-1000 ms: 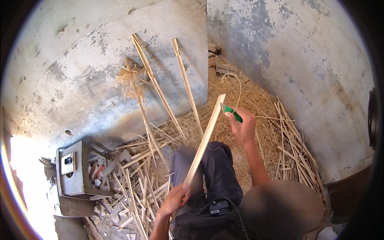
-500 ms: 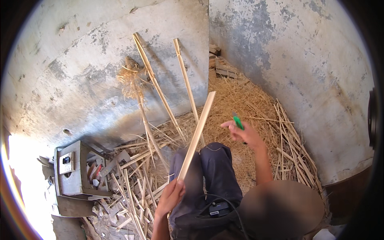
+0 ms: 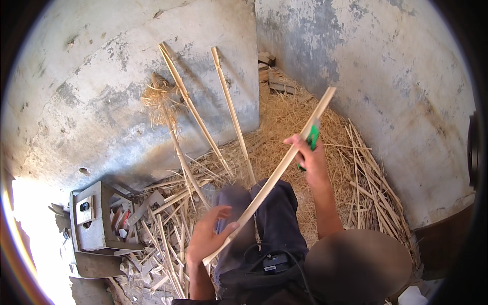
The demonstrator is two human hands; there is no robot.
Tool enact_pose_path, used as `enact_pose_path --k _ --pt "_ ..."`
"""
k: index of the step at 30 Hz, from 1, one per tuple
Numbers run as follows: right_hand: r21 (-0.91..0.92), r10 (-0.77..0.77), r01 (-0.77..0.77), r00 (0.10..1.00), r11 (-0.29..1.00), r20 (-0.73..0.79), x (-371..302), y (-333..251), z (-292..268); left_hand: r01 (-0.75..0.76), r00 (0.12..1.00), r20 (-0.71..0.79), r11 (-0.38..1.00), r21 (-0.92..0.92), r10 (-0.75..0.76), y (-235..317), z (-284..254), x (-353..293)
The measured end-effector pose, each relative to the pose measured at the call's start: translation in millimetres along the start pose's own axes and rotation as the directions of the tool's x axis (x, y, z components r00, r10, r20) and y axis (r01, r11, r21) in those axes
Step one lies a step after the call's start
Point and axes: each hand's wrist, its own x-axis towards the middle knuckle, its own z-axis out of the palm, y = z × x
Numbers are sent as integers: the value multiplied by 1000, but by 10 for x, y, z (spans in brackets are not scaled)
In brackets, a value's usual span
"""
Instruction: The person is shaving a thin bamboo strip using a small utility knife while sitting on a floor covered in straw.
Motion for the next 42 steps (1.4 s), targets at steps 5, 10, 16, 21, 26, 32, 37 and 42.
enact_pose_path --k 5,10,16,21,26,32,37,42 --pt "155 -86 104 989 982 -121 165 -8 -394 72 986 141 994 84 -83 -76 -318 -193" --pt "223 -122 173 967 959 -225 208 -102 -396 75 981 168 988 135 -97 -31 -354 -240" --pt "-38 -382 380 911 924 -156 -56 61 -183 127 981 -115 965 -228 -156 177 -45 -142" --pt "-238 -522 578 812 780 262 -510 201 167 119 979 -100 894 -431 -178 329 88 -101" --pt "-305 -467 626 758 718 455 -696 -75 326 66 989 -96 910 -409 -115 565 171 -48" --pt "-366 -529 672 736 644 422 -698 -6 345 41 991 -103 937 -347 -81 612 181 -63" --pt "-407 -542 707 706 579 455 -704 -80 350 -24 992 -127 932 -363 -24 540 255 -76" --pt "-468 -554 700 714 540 429 -721 -95 361 -15 983 -179 947 -321 -45 616 277 -65"
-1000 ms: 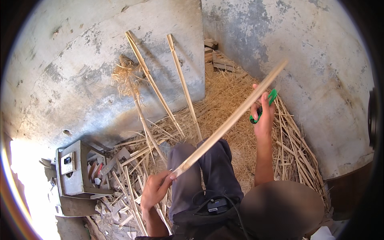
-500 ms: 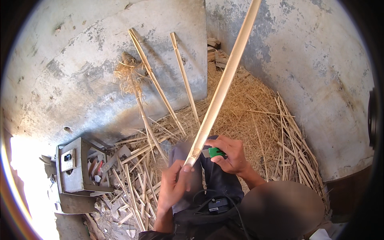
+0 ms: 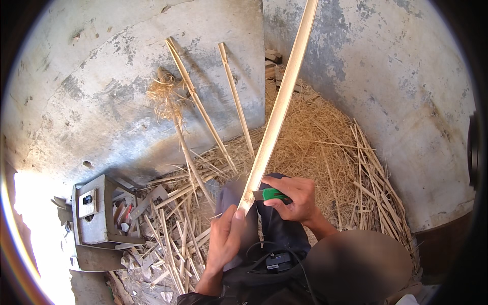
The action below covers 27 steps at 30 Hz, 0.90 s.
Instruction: The person is shaving a thin bamboo strip using a small utility knife while sitting on a floor covered in straw.
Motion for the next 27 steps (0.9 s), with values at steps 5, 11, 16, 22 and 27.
enact_pose_path --k 5,11,16,22,27 --pt "-44 -13 12 1000 999 -13 -8 0 2 57 998 21 998 -27 -57 -38 -32 -18" --pt "-96 -16 16 1000 995 -3 -23 -17 -6 71 997 12 997 -20 -71 -90 -54 -62" --pt "-134 30 -21 998 991 63 4 -31 -25 65 998 22 998 1 -65 -190 -80 -79" --pt "13 213 -213 971 977 -104 129 270 59 206 978 47 975 -78 -203 -331 -164 -150" --pt "-58 125 -133 984 989 -130 136 308 157 170 985 31 984 -55 -169 -457 -192 -209"
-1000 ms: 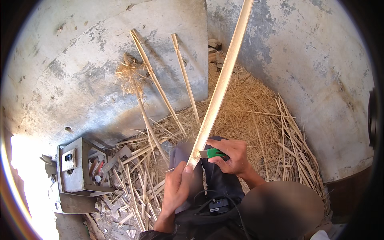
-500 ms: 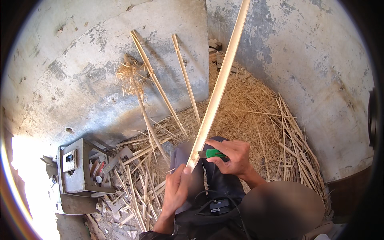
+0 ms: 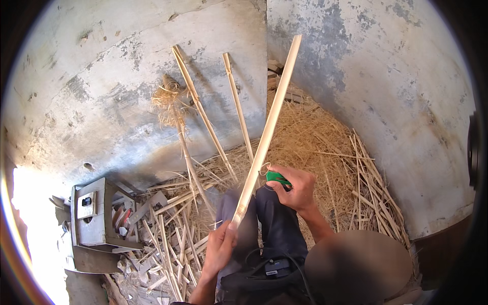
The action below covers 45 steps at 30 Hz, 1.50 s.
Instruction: The person is shaving a thin bamboo strip using a small utility knife while sitting on a floor covered in straw.
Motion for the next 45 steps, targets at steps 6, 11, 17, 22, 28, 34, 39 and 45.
enact_pose_path --k 6,11,17,22,28,34,39,45 --pt "-67 -14 15 1000 998 15 -21 -29 74 69 997 -26 996 -62 -71 -2 -24 -72" --pt "201 574 -538 751 818 -327 257 1197 -156 167 976 139 986 23 -169 -192 -112 -405" --pt "374 545 -510 839 775 14 200 775 -261 176 975 -130 984 -29 -178 -286 -256 -419" --pt "521 288 -475 870 709 401 -138 230 47 114 980 -159 992 -58 -122 -147 -119 -269" --pt "592 253 -462 879 660 404 -270 -208 170 -48 999 -8 998 -35 48 92 94 -70" --pt "666 426 -565 820 488 383 -233 -277 196 -159 987 43 984 83 156 313 159 71" --pt "480 236 -348 931 805 280 -172 -243 79 -147 989 -10 985 87 148 225 172 131" --pt "374 10 -66 989 925 150 -216 -262 -62 -203 977 -44 976 73 206 298 164 126"
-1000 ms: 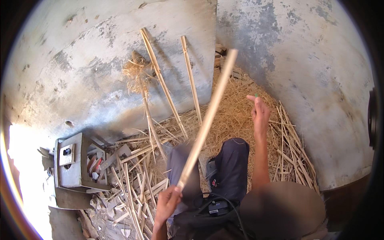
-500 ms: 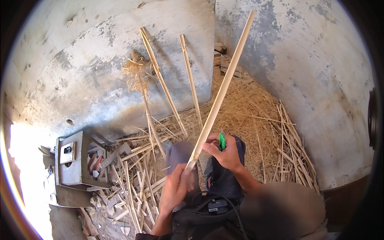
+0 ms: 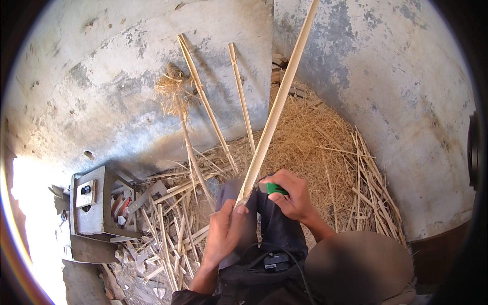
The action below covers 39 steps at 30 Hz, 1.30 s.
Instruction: The person is shaving a thin bamboo strip using a small utility knife while sitting on a floor covered in straw.
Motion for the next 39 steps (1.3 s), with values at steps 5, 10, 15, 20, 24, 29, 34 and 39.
enact_pose_path --k 5,10,15,20,24,29,34,39 --pt "-219 -66 88 992 972 104 -28 -40 -50 48 999 15 996 78 -49 157 0 17" --pt "-338 -130 142 990 930 59 -23 -61 -45 -42 998 -46 997 71 46 75 62 9" --pt "-399 -150 154 988 904 41 -9 -104 -47 -13 998 -65 996 92 19 84 84 -3" --pt "-453 -144 143 989 880 32 -24 -129 -45 29 998 -53 996 81 -24 76 73 -14" --pt "-483 -126 132 991 866 45 -30 -153 -19 39 998 -53 997 62 -36 -25 46 -40" --pt "-462 -119 72 990 884 -73 -80 -44 -4 73 997 -24 997 8 -73 -30 52 -79" --pt "-314 198 -364 869 877 -454 311 411 -605 58 969 235 995 78 -75 -137 7 -390" --pt "-345 167 -283 930 895 -327 285 324 -548 352 936 146 878 -325 -321 -55 -150 -303"
